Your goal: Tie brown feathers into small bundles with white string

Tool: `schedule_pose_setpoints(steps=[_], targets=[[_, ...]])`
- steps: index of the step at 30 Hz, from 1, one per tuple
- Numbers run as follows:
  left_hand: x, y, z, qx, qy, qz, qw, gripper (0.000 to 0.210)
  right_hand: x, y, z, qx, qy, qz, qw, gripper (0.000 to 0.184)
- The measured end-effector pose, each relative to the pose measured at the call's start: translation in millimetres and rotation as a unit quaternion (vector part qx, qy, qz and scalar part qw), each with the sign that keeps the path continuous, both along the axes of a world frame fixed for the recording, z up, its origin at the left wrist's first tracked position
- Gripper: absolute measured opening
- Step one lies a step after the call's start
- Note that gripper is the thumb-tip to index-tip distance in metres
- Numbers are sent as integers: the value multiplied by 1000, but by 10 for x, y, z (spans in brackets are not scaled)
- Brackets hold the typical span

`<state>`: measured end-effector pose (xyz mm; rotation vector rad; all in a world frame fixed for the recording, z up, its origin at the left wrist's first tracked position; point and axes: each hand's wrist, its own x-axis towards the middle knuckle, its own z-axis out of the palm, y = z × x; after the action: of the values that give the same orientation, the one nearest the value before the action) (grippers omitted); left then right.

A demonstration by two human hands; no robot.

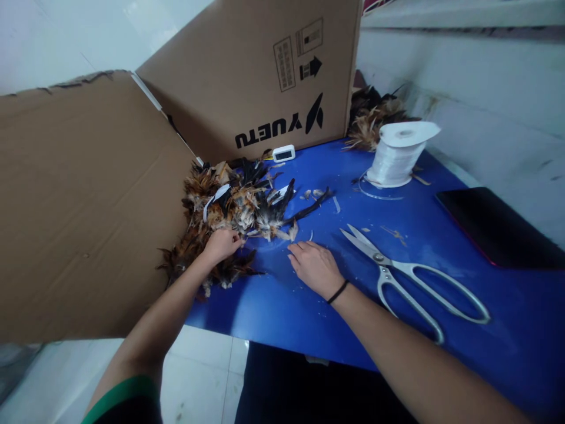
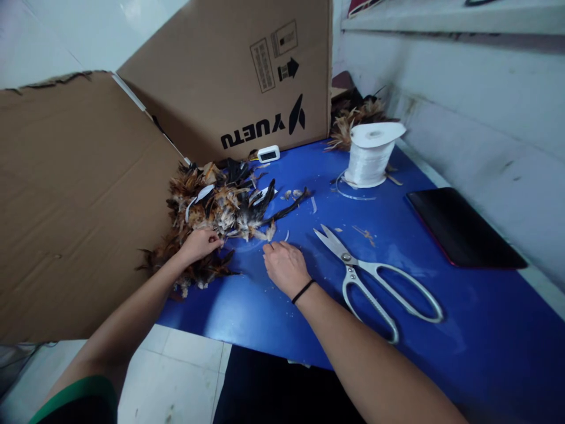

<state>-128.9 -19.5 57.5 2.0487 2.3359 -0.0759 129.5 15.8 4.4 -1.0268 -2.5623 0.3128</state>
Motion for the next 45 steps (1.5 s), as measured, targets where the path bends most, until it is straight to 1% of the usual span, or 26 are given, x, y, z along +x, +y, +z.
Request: schedule_pose_setpoints(steps=[2, 4, 6, 9, 11, 13, 17, 19, 22, 24, 26, 28, 30, 32, 36, 38, 40, 42, 45], targets=[[3, 5, -40, -9, -5, 45, 999, 24, 0, 0, -1, 1, 2, 0, 1000, 18], [-3, 22, -83, -9, -22, 81, 996, 19, 0, 0, -2, 2, 3, 0, 1000, 18], [-22, 39, -123, -14, -40, 101, 994, 13, -1, 0, -2, 1, 2, -1, 1000, 18], [-56, 36, -146, -21, -66, 122, 990, 13, -2, -2, 4, 0, 0, -2, 1000, 18], [-72, 8, -119, -17, -84, 133, 987, 13, -2, -3, 10, 0, -2, 1, 1000, 19], [-76, -34, -56, -9, -106, 130, 986, 14, -2, -3, 16, -2, -5, 3, 1000, 19], [-48, -118, 130, 11, -171, 92, 981, 16, -2, -3, 19, -6, -5, 2, 1000, 19], [-22, -136, 211, 40, -245, 77, 966, 14, -2, -4, 18, -5, -3, 1, 1000, 19], [12, -103, 277, 89, -358, 100, 924, 14, -3, -6, 13, 1, -1, -2, 1000, 18], [18, -35, 280, 127, -414, 128, 892, 16, -4, -6, 8, 4, 1, -3, 1000, 18], [6, 67, 255, 170, -448, 147, 865, 20, -5, -5, 5, 5, 1, -3, 1000, 18], [-21, 190, 206, 199, -460, 155, 851, 22, -5, -3, 6, 4, 2, -3, 1000, 19], [-50, 316, 141, 214, -445, 158, 855, 22, -4, -1, 14, 0, 1, -1, 1000, 19], [-68, 426, 71, 218, -389, 164, 880, 18, -2, 1, 25, -5, -2, -1, 1000, 19], [-32, 547, -32, 204, -226, 158, 939, 16, -2, 4, 32, -6, -3, 2, 1000, 20], [18, 563, -55, 189, -129, 144, 963, 21, -2, 6, 25, -5, -3, 3, 1000, 20], [66, 566, -65, 159, -38, 129, 978, 24, -4, 9, 17, -5, -1, 3, 1000, 20], [89, 572, -67, 134, -12, 128, 983, 21, -7, 11, 11, -4, -1, 3, 1000, 20], [59, 588, -54, 126, -34, 145, 981, 17, -10, 12, 16, -4, 1, 6, 1000, 20]])
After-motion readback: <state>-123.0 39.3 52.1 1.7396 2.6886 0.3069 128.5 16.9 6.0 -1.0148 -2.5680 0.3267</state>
